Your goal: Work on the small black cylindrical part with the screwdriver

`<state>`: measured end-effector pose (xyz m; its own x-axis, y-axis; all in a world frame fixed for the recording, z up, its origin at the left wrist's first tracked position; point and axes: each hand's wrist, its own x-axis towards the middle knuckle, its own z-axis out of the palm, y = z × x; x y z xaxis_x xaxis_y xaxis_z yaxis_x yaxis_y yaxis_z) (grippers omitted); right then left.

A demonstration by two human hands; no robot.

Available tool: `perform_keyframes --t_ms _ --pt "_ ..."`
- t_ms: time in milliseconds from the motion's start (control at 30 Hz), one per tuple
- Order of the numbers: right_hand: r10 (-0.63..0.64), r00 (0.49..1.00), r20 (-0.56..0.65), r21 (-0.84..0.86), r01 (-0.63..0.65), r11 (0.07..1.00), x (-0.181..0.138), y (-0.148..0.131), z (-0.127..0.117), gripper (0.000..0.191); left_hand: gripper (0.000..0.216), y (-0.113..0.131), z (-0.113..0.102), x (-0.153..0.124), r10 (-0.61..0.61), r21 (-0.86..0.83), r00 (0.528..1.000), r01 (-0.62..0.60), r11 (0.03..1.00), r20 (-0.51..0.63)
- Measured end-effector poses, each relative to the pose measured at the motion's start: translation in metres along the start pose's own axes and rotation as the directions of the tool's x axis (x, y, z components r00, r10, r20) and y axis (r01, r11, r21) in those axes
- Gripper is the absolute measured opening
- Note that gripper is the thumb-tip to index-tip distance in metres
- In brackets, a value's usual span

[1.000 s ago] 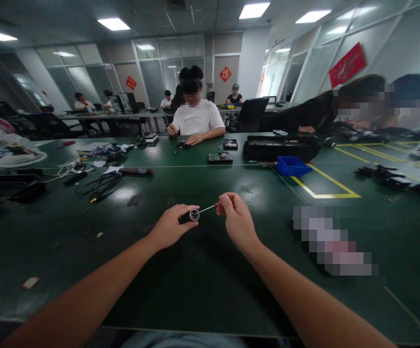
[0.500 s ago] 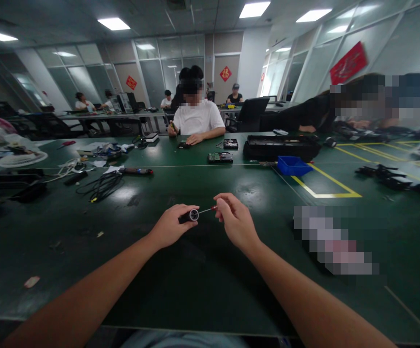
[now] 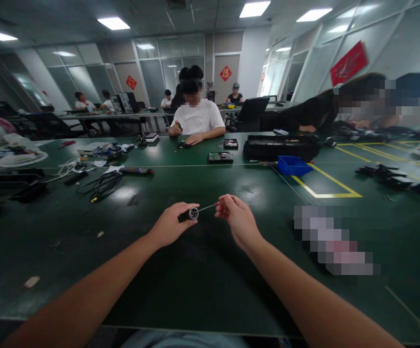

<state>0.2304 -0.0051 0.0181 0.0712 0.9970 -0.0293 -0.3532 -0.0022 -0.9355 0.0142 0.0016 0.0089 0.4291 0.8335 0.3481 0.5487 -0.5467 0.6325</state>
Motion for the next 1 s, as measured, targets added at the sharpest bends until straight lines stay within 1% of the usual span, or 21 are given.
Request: perform_keyframes --t_ms 67,100,133,200,300,367,467,533,600,867,933,1000 --pt "0.150 0.989 -0.020 0.090 -0.147 0.985 0.003 0.000 -0.001 0.022 0.041 0.000 0.000 0.000 0.004 -0.014 1.000 -0.004 1.000 0.011" --pt "0.191 0.981 -0.030 0.114 -0.187 0.976 0.005 -0.001 -0.002 0.022 0.042 0.000 0.000 0.000 -0.001 -0.016 1.000 0.002 1.000 0.016" --pt "0.198 0.979 -0.043 0.120 -0.191 0.974 0.005 -0.001 -0.002 0.022 0.042 0.000 0.000 0.000 -0.008 -0.014 1.000 0.009 1.000 0.020" --pt "0.119 0.990 -0.069 0.083 -0.113 0.990 0.005 -0.001 -0.002 0.022 0.043 0.000 0.000 0.000 -0.021 -0.011 0.999 0.021 1.000 0.025" --pt "-0.062 0.997 -0.053 -0.062 0.059 0.996 0.002 -0.001 0.000 0.028 0.042 0.001 -0.001 -0.001 -0.026 -0.006 0.999 0.026 1.000 0.023" --pt "-0.156 0.988 -0.022 -0.178 0.150 0.973 -0.001 -0.001 0.000 0.032 0.041 0.002 -0.001 -0.001 -0.027 -0.002 0.999 0.027 1.000 0.022" --pt "-0.240 0.970 0.021 -0.320 0.234 0.918 -0.004 -0.001 0.000 0.034 0.041 0.004 -0.001 -0.001 -0.037 0.011 0.999 0.037 0.999 0.026" --pt "-0.271 0.962 0.041 -0.366 0.267 0.891 -0.004 -0.001 -0.001 0.033 0.042 0.004 -0.001 -0.001 -0.041 0.016 0.999 0.041 0.999 0.023" --pt "-0.285 0.957 0.049 -0.378 0.282 0.882 -0.004 -0.002 -0.002 0.032 0.042 0.003 0.000 -0.001 -0.038 0.016 0.999 0.038 0.999 0.016" --pt "-0.280 0.958 0.065 -0.366 0.284 0.886 -0.007 -0.003 0.001 0.031 0.043 -0.001 0.001 -0.002 -0.033 0.009 0.999 0.033 0.999 0.002" --pt "-0.297 0.952 0.071 -0.400 0.300 0.866 -0.008 -0.005 0.001 0.031 0.043 -0.002 0.001 -0.002 -0.025 0.014 1.000 0.025 1.000 0.000" --pt "-0.314 0.945 0.089 -0.473 0.317 0.822 -0.011 -0.010 0.002 0.031 0.042 -0.002 0.001 -0.002 -0.023 0.025 1.000 0.022 0.999 0.008"
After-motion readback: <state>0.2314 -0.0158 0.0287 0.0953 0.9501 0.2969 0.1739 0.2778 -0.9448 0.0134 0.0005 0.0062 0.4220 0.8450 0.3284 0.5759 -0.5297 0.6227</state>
